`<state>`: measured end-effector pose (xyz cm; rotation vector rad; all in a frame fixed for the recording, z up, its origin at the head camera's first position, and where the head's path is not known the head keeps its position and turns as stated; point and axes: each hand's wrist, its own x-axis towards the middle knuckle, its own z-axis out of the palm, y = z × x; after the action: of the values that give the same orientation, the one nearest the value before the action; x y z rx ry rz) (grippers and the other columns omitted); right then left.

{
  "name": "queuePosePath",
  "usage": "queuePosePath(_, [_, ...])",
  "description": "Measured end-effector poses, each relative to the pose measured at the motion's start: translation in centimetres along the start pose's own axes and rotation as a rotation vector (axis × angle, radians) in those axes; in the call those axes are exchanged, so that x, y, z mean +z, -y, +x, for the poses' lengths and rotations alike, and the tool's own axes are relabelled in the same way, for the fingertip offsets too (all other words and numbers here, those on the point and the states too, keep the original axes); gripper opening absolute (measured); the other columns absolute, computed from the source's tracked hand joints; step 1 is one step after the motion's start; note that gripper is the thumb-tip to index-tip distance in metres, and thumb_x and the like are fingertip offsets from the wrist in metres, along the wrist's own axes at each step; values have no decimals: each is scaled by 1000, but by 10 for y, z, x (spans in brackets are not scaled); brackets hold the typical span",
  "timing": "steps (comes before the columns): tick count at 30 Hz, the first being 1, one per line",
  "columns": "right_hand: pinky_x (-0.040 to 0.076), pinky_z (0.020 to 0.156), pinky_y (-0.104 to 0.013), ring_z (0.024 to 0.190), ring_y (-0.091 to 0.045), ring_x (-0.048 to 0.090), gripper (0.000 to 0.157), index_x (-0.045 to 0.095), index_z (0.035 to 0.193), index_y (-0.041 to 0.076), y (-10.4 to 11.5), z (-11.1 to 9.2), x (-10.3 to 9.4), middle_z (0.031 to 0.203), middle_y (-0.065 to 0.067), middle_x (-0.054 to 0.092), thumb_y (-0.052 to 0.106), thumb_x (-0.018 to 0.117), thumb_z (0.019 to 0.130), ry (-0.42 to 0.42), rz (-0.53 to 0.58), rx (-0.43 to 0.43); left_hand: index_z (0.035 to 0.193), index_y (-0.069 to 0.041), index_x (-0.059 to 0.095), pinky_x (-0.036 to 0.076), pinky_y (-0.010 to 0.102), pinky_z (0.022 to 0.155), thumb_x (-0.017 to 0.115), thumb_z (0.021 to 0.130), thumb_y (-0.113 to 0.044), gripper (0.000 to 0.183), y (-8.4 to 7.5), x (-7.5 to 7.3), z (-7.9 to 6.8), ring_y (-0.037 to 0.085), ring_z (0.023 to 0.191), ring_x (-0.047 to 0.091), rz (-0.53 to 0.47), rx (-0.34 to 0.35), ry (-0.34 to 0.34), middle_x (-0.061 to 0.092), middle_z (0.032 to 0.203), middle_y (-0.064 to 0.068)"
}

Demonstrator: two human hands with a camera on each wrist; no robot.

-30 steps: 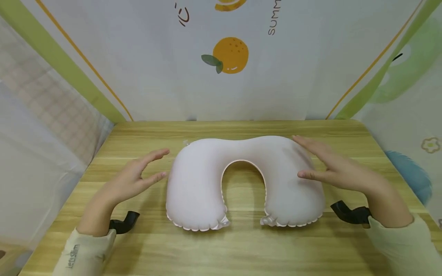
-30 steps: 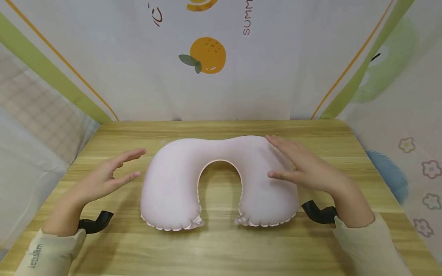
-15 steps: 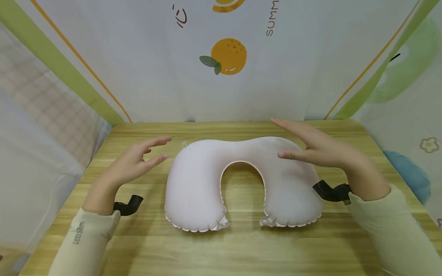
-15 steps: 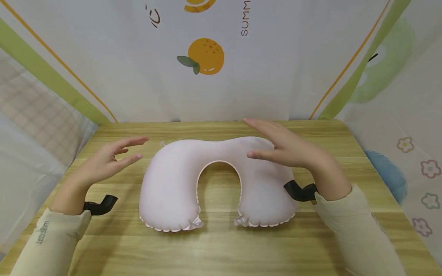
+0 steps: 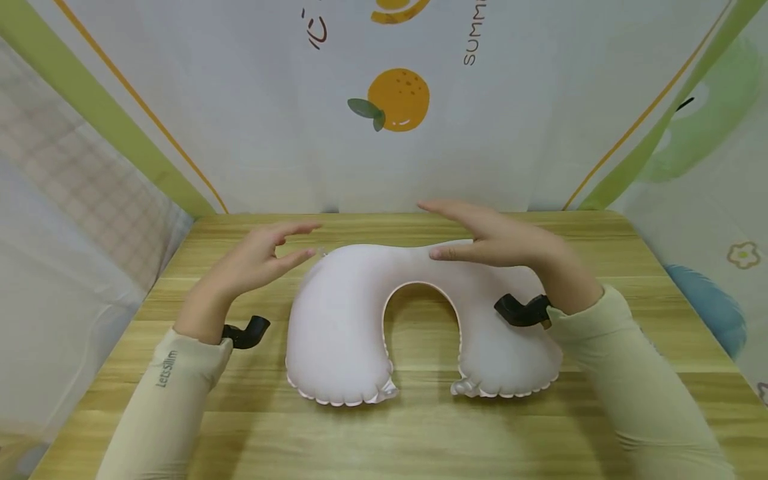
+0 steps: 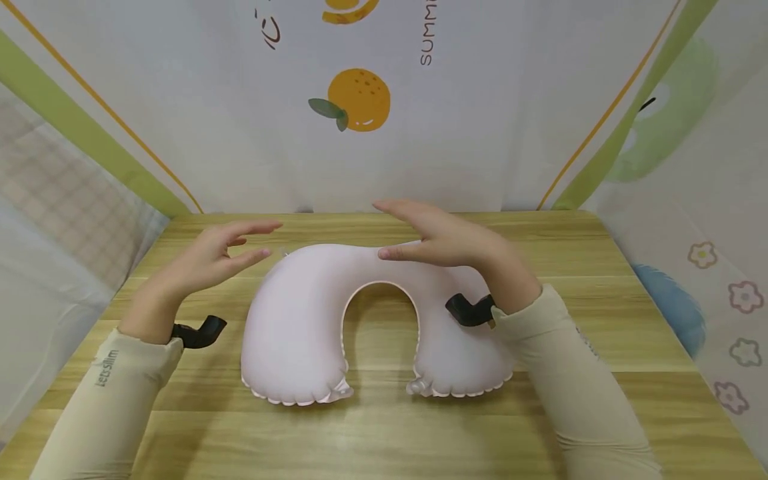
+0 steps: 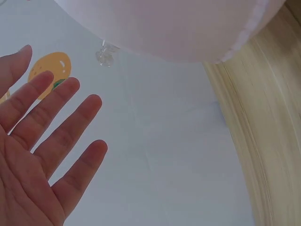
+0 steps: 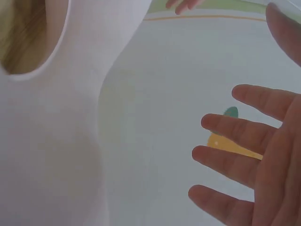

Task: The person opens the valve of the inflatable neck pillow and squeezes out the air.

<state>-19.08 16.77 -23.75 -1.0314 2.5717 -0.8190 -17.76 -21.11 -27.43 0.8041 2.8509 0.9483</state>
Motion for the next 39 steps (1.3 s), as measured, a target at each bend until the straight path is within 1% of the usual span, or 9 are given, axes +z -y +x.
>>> queuePosePath(5, [25, 123, -46, 152, -18, 24, 77, 25, 158, 25, 10, 21, 6, 163, 5, 28, 44, 64, 95, 48, 24, -11, 143, -11, 53, 39, 60, 110, 61, 100, -21, 46, 1, 0, 9, 35, 138, 47, 7, 14, 17, 54, 148, 11])
queuePosePath(9, [24, 123, -45, 152, -20, 24, 77, 25, 159, 23, 16, 37, 11, 163, 3, 29, 44, 64, 95, 77, 14, -23, 142, -10, 55, 38, 60, 110, 61, 100, -21, 44, 5, 2, 12, 35, 138, 47, -1, 14, 34, 54, 147, 12])
queuePosePath(14, [25, 123, -44, 152, -19, 24, 76, 24, 159, 24, 18, 56, 19, 164, 3, 28, 46, 61, 96, 115, 22, -20, 140, -9, 56, 37, 60, 111, 60, 100, -22, 42, 11, 5, 15, 34, 138, 47, -18, -12, 53, 54, 147, 13])
queuePosePath(19, [25, 123, -44, 152, -20, 24, 76, 24, 159, 22, 16, 74, 28, 164, 1, 28, 48, 59, 97, 148, 24, -10, 141, -9, 55, 35, 60, 112, 59, 101, -23, 43, 14, 6, 15, 35, 140, 44, -37, -47, 64, 53, 148, 13])
queuePosePath(24, [26, 123, -44, 152, -19, 23, 77, 24, 159, 22, 15, 86, 36, 164, 2, 26, 50, 58, 96, 179, 57, 23, 139, -8, 56, 35, 62, 112, 59, 101, -23, 41, 19, 9, 17, 35, 138, 45, -48, -52, 69, 55, 146, 13])
queuePosePath(31, [20, 125, -46, 154, -21, 19, 78, 25, 159, 18, 13, 98, 48, 165, 0, 25, 49, 59, 96, 219, 89, 33, 135, -7, 59, 36, 62, 111, 59, 101, -22, 38, 25, 14, 20, 34, 136, 48, -77, -57, 72, 59, 141, 13])
queuePosePath(36, [20, 125, -44, 153, -22, 21, 79, 27, 158, 16, 16, 105, 56, 165, -2, 27, 49, 60, 95, 237, 78, 44, 133, -6, 61, 37, 64, 110, 61, 100, -22, 36, 27, 16, 20, 34, 134, 50, -109, -60, 76, 61, 138, 14])
queuePosePath(39, [21, 125, -44, 153, -22, 23, 78, 28, 158, 15, 19, 107, 60, 164, -3, 28, 47, 61, 95, 244, 60, 34, 131, -5, 62, 37, 65, 109, 61, 100, -21, 35, 27, 17, 20, 35, 133, 50, -126, -58, 80, 61, 137, 15])
